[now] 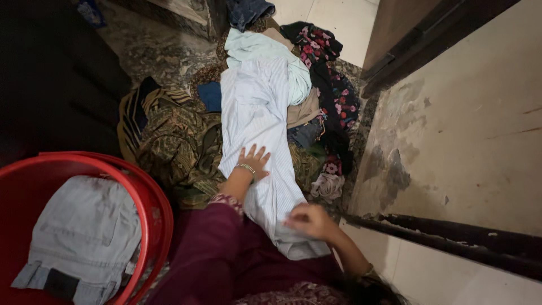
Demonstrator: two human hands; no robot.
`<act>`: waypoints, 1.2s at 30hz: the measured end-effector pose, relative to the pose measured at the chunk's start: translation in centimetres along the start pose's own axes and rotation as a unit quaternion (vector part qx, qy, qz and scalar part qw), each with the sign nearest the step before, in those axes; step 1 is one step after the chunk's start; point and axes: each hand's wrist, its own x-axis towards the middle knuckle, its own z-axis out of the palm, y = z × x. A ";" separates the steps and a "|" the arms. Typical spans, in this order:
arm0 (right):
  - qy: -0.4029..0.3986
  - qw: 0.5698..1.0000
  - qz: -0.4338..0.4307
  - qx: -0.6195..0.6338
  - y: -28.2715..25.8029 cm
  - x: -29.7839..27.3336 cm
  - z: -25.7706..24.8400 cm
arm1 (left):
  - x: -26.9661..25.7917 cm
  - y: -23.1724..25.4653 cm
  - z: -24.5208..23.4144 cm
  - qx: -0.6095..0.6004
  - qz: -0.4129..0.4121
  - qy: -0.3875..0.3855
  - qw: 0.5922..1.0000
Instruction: The person folds various garments including shirts, pants, and jeans one by one and places them into a red plastic bucket. The person handles each item individually, smoothing and folding them before stacking them in the container.
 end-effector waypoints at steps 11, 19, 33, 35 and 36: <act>0.003 0.934 0.357 0.025 3.0 -2.8 -1.9 | -5.8 -5.5 4.1 -0.323 0.029 0.200 0.925; 0.151 0.903 0.232 0.330 -1.3 1.8 -6.5 | -4.8 -7.7 -1.0 -0.363 -0.037 0.008 0.931; 0.261 0.733 0.050 0.627 4.2 32.0 -17.9 | -2.6 -12.3 -0.5 -0.685 -0.202 0.174 0.677; 0.294 0.808 0.086 0.504 6.6 32.3 -15.3 | -3.3 -10.4 -0.7 -0.589 -0.132 0.272 0.749; 0.307 0.847 0.111 0.419 7.7 32.0 -13.0 | -3.6 -9.4 -0.6 -0.529 -0.047 0.362 0.766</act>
